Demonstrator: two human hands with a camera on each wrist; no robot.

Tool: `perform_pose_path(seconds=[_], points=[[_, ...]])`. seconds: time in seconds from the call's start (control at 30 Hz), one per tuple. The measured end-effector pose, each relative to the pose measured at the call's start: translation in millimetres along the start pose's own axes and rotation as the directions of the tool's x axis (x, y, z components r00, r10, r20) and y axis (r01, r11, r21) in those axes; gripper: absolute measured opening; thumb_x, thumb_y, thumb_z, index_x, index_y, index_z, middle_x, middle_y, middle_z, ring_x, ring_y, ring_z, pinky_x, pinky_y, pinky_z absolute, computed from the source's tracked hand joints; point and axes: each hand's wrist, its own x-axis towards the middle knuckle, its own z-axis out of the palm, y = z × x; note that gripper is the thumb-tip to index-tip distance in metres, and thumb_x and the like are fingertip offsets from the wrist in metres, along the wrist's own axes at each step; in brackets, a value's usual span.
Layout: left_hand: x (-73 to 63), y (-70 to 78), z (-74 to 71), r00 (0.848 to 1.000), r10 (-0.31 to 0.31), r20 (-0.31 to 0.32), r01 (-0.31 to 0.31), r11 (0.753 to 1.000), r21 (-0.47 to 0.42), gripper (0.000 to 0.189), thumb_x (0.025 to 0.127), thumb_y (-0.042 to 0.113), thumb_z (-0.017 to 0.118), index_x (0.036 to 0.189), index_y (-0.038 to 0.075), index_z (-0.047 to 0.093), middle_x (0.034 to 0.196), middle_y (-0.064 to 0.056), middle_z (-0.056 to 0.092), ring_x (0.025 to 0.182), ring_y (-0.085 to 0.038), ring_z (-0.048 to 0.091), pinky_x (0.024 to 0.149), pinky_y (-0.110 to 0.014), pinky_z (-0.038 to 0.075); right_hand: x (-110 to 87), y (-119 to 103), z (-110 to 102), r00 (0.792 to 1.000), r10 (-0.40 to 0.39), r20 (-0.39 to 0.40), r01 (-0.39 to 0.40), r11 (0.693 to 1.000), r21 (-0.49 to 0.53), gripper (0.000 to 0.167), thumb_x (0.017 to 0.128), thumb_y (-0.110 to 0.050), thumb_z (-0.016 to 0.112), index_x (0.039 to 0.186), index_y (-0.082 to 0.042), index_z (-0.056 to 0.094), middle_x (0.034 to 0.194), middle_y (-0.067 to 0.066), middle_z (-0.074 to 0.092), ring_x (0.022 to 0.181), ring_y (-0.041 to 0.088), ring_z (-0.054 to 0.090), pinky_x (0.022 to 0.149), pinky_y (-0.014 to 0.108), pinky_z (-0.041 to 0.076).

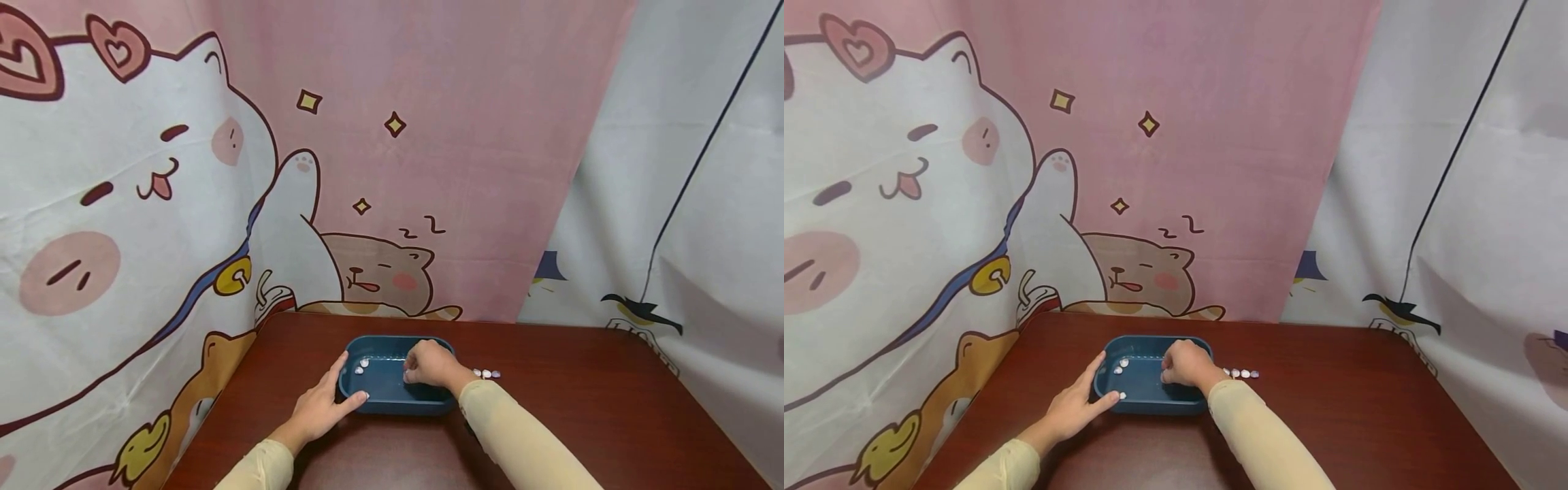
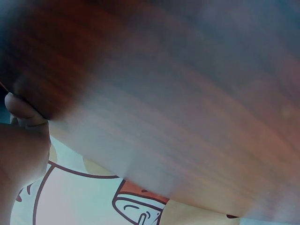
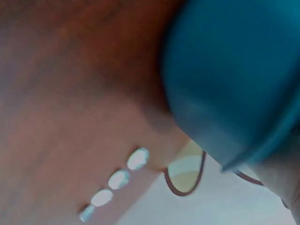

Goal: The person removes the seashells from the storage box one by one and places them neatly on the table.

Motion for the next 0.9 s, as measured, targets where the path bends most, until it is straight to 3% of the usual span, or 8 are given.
perform_pose_path(seconds=[0.1, 0.17, 0.53, 0.9], points=[[0.0, -0.3, 0.7, 1.0, -0.001, 0.003, 0.001, 1.0, 0.002, 0.097, 0.094, 0.077, 0.06, 0.171, 0.041, 0.015, 0.17, -0.012, 0.042, 0.135, -0.045, 0.061, 0.105, -0.075, 0.045, -3.2, -1, -17, 0.997, -0.059, -0.051, 0.062, 0.996, 0.057, 0.017, 0.092, -0.02, 0.085, 0.105, -0.008, 0.084, 0.093, -0.001, 0.081, 0.081, 0.011, 0.07, 0.08, 0.039, 0.063], [0.3, -0.8, 1.3, 1.0, -0.002, 0.003, 0.001, 1.0, 0.005, 0.096, 0.094, 0.078, 0.06, 0.171, 0.042, 0.015, 0.17, -0.012, 0.042, 0.135, -0.045, 0.061, 0.105, -0.074, 0.046, -6.1, 2, -31, 0.995, -0.059, -0.082, 0.066, 0.994, 0.086, 0.017, 0.093, -0.019, 0.084, 0.107, -0.007, 0.084, 0.094, -0.001, 0.081, 0.082, 0.011, 0.071, 0.08, 0.039, 0.064], [-0.5, 0.0, -0.2, 1.0, 0.012, -0.004, -0.012, 1.0, 0.008, 0.097, 0.094, 0.077, 0.06, 0.171, 0.041, 0.016, 0.17, -0.012, 0.042, 0.134, -0.044, 0.062, 0.103, -0.073, 0.046, -37.0, 69, -99, 0.973, 0.106, -0.207, -0.08, 0.988, 0.13, 0.021, 0.093, -0.025, 0.084, 0.106, -0.009, 0.083, 0.098, 0.003, 0.082, 0.087, 0.014, 0.073, 0.079, 0.038, 0.061], [-2.4, 2.3, -3.1, 1.0, 0.01, 0.0, -0.01, 1.0, -0.005, 0.097, 0.094, 0.076, 0.061, 0.172, 0.039, 0.017, 0.17, -0.013, 0.043, 0.132, -0.044, 0.062, 0.103, -0.073, 0.046, -80.3, 139, -126, 0.954, 0.23, -0.193, -0.196, 0.963, 0.183, 0.031, 0.1, -0.025, 0.077, 0.119, 0.0, 0.078, 0.11, 0.014, 0.079, 0.1, 0.027, 0.074, 0.083, 0.045, 0.06]])
